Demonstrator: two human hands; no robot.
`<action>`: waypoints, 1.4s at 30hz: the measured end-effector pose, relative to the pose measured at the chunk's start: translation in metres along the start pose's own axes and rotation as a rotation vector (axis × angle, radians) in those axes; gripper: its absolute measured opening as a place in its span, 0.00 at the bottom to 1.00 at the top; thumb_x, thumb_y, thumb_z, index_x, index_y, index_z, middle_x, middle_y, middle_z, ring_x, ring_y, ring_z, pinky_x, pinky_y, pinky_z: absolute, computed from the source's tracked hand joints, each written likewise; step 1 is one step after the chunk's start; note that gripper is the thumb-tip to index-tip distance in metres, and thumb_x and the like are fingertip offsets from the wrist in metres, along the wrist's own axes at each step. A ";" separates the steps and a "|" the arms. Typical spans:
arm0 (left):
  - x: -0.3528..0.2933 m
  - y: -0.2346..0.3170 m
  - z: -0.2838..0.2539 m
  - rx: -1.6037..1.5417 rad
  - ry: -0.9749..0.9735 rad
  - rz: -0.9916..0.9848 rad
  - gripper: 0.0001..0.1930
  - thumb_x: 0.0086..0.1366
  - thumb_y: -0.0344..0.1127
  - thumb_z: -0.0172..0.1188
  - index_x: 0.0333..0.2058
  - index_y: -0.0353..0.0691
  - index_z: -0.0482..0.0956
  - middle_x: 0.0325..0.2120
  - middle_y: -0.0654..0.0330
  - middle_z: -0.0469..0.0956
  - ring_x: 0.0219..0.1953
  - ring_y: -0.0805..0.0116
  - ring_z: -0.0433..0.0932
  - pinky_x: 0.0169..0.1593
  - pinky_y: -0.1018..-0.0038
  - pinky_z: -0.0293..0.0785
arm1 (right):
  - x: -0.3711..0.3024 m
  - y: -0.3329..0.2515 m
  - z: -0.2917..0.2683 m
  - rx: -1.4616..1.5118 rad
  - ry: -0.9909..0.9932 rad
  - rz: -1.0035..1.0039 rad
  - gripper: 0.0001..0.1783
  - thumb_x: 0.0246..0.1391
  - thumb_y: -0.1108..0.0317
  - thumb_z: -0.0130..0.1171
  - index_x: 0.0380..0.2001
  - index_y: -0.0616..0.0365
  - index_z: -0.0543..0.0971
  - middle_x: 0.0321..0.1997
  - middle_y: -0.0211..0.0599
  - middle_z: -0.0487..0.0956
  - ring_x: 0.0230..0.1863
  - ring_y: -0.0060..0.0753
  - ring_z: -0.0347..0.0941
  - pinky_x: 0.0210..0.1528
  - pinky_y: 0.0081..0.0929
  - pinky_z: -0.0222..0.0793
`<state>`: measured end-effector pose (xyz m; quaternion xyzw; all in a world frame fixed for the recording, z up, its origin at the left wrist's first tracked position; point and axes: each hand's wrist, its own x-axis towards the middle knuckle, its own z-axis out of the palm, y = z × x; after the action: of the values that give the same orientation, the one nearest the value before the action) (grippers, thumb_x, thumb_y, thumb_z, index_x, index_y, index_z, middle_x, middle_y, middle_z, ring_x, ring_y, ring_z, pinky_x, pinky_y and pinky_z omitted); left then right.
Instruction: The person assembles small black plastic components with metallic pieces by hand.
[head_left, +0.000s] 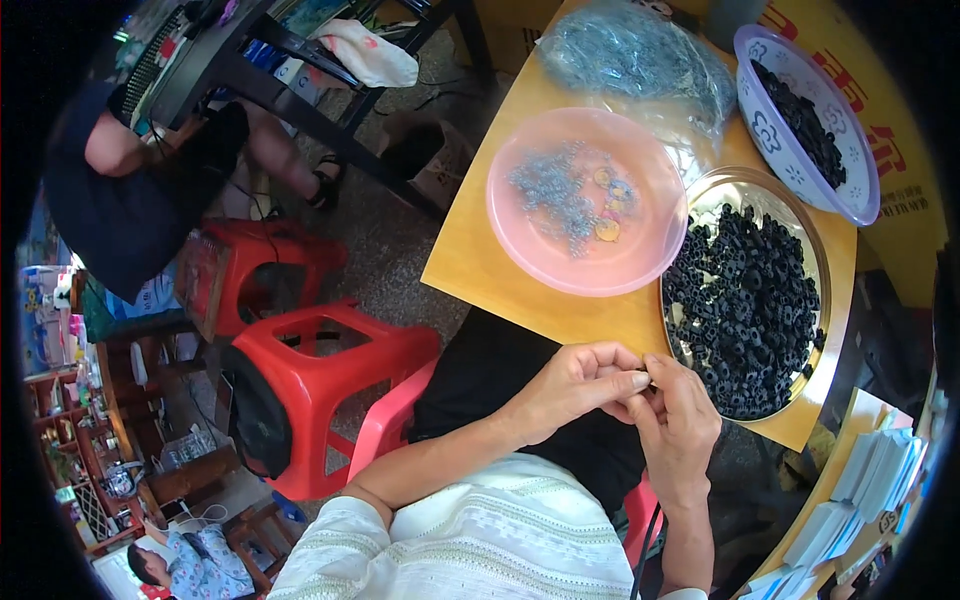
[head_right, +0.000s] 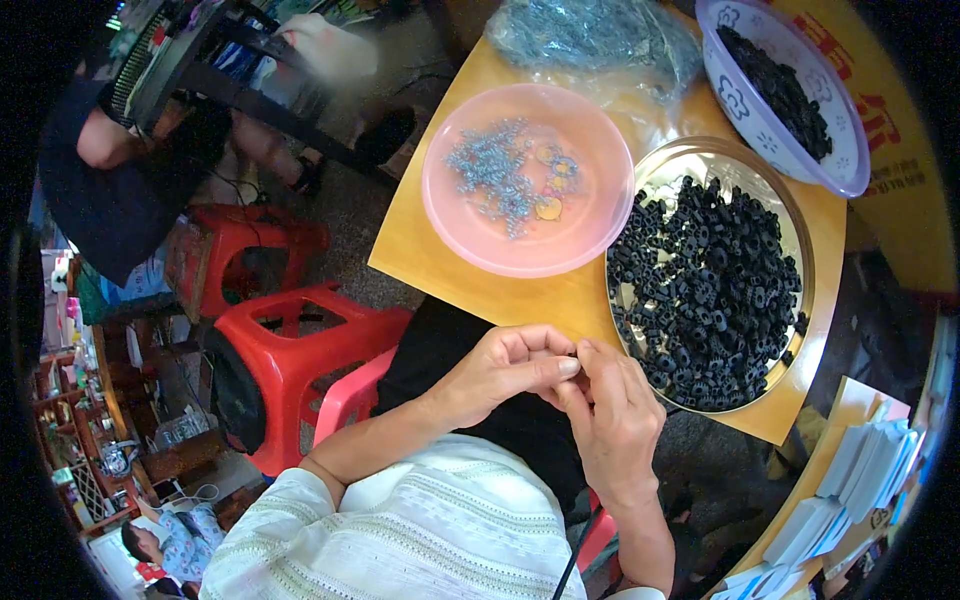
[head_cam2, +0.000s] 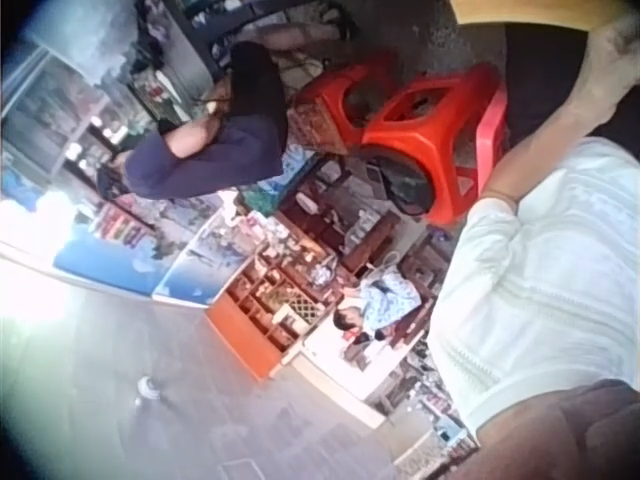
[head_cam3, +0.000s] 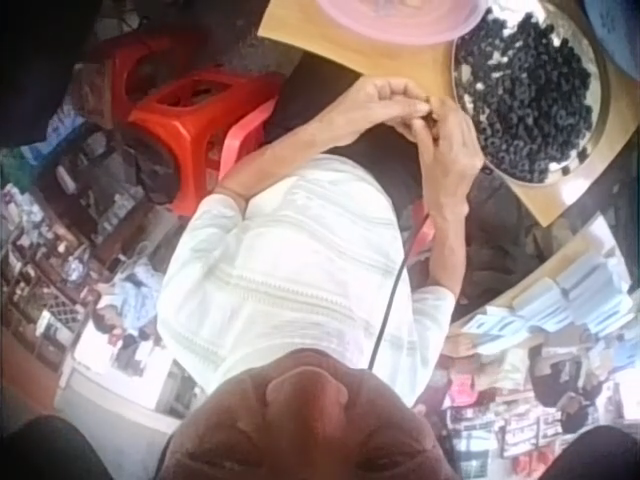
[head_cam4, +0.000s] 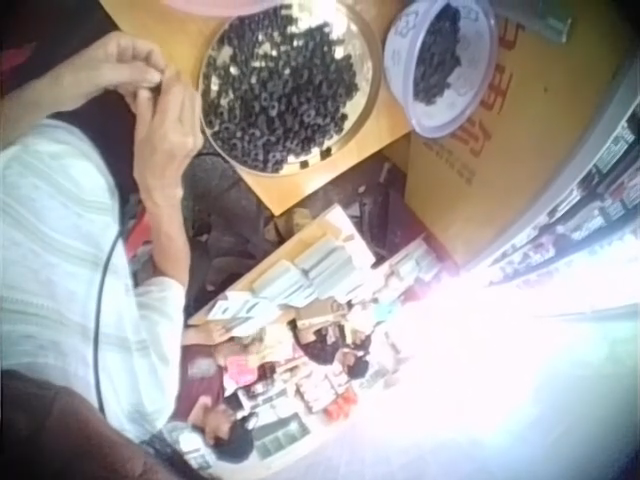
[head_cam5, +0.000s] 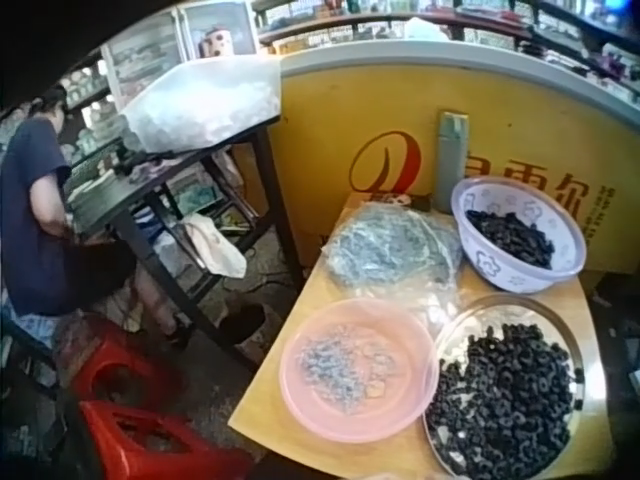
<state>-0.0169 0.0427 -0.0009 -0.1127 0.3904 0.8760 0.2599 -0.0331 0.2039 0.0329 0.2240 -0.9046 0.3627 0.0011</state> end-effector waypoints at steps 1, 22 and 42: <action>0.000 0.004 0.000 0.010 -0.020 -0.008 0.12 0.69 0.37 0.56 0.40 0.32 0.78 0.33 0.61 0.80 0.35 0.77 0.80 0.41 0.78 0.79 | 0.002 0.000 0.000 -0.005 0.009 -0.027 0.18 0.44 0.74 0.68 0.40 0.63 0.76 0.40 0.45 0.80 0.38 0.45 0.78 0.39 0.33 0.76; -0.005 -0.001 -0.024 -0.024 -0.093 0.030 0.14 0.71 0.40 0.54 0.42 0.34 0.79 0.35 0.63 0.79 0.38 0.77 0.78 0.44 0.78 0.76 | 0.018 -0.005 0.011 -0.055 -0.043 -0.178 0.21 0.41 0.74 0.70 0.42 0.62 0.80 0.39 0.41 0.81 0.33 0.41 0.76 0.34 0.32 0.73; -0.150 0.044 -0.082 0.156 0.946 0.784 0.21 0.73 0.38 0.49 0.61 0.40 0.63 0.32 0.53 0.80 0.31 0.69 0.81 0.36 0.75 0.79 | 0.027 -0.040 0.005 0.179 -0.168 -0.317 0.19 0.44 0.76 0.71 0.42 0.65 0.81 0.37 0.46 0.82 0.36 0.42 0.79 0.40 0.31 0.74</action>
<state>0.0846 -0.0974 0.0317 -0.3180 0.5387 0.7301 -0.2749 -0.0400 0.1642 0.0603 0.3922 -0.8190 0.4171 -0.0372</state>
